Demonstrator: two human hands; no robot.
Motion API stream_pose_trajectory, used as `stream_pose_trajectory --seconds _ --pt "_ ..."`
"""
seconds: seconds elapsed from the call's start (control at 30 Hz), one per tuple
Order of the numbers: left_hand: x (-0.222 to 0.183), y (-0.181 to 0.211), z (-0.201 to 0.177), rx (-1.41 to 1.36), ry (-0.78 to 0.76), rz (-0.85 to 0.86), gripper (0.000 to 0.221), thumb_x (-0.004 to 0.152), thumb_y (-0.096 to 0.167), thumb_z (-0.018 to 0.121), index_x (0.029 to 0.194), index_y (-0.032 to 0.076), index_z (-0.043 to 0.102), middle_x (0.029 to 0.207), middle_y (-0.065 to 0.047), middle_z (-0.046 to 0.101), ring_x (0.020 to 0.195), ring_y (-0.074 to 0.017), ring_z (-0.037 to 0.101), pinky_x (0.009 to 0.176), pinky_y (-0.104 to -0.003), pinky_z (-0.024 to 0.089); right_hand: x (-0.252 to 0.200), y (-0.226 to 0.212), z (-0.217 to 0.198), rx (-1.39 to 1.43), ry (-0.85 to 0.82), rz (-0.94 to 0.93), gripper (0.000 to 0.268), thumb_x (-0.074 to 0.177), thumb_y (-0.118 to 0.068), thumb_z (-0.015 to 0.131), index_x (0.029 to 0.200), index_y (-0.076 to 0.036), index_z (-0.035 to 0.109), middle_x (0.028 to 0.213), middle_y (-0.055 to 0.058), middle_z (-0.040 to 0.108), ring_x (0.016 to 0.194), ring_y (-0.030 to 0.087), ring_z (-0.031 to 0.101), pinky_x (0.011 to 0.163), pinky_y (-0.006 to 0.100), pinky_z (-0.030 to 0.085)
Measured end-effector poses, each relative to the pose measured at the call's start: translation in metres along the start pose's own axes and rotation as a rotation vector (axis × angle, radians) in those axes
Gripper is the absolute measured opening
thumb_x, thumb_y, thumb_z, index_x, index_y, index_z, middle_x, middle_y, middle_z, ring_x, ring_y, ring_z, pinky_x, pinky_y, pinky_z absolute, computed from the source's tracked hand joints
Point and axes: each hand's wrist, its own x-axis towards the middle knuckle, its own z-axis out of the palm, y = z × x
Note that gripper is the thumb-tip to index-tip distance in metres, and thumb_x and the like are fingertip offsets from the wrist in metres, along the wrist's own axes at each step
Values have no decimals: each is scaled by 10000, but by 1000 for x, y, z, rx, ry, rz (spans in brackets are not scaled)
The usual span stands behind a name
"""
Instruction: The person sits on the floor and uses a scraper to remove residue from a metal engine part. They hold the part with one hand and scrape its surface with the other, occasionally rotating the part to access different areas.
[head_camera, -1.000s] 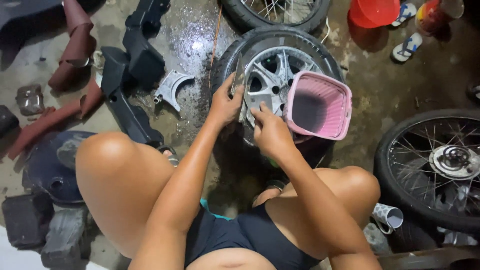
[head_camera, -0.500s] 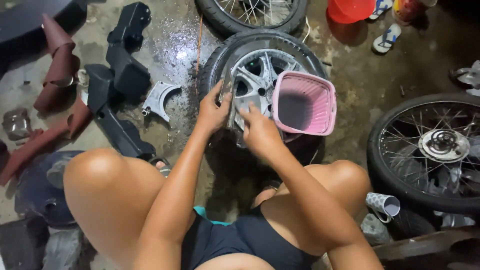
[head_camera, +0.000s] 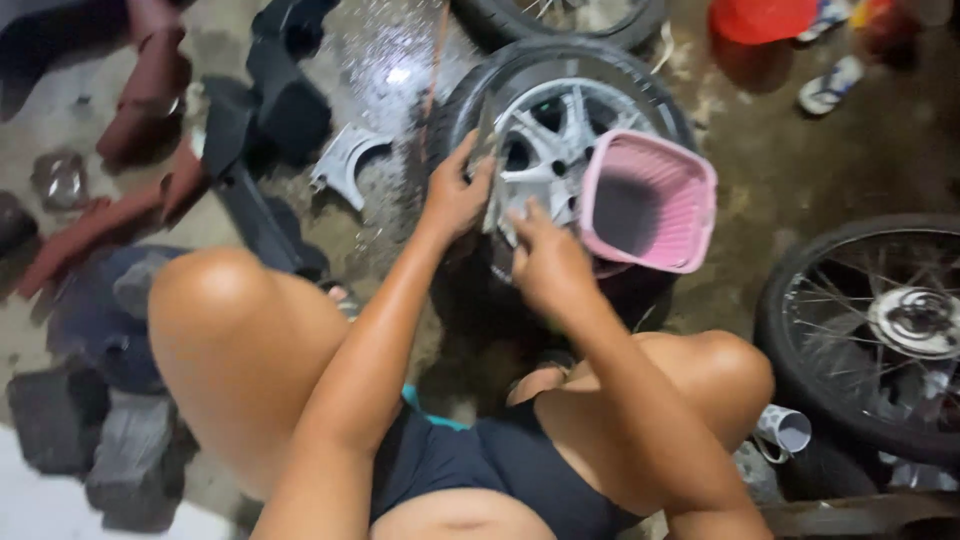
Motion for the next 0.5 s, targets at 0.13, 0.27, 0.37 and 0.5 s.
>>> stream_pose_trajectory --seconds 0.13,0.27,0.37,0.5 --pt "-6 14 -3 -66 -36 -8 558 1069 266 602 1517 -29 447 1507 -311 471 1446 -446 387 1203 -565 344 16 17 11 -32 92 -50 485 915 -45 571 1388 -86 667 1517 270 510 1289 465 576 1046 562 501" --pt "-5 12 -6 -76 -23 -25 557 1074 286 603 1519 -12 453 1504 -309 476 1442 -454 384 1188 -582 352 -8 -3 2 -19 34 -34 477 919 -49 546 1376 -92 674 1528 259 505 1306 451 568 1045 562 497" --pt "-3 8 -6 -76 -23 -38 555 1078 285 597 1526 -5 443 1509 -311 469 1450 -459 370 1188 -594 347 -5 -11 -3 -46 1 4 468 920 -84 541 1370 -104 670 1541 230 501 1296 429 578 1037 571 500" --pt "-3 6 -2 -37 -91 -66 645 977 422 592 1507 78 459 1560 -171 476 1467 -310 432 1192 -441 364 23 9 2 -36 -12 54 552 882 -51 494 1416 -143 600 1607 243 381 1187 522 575 897 562 491"
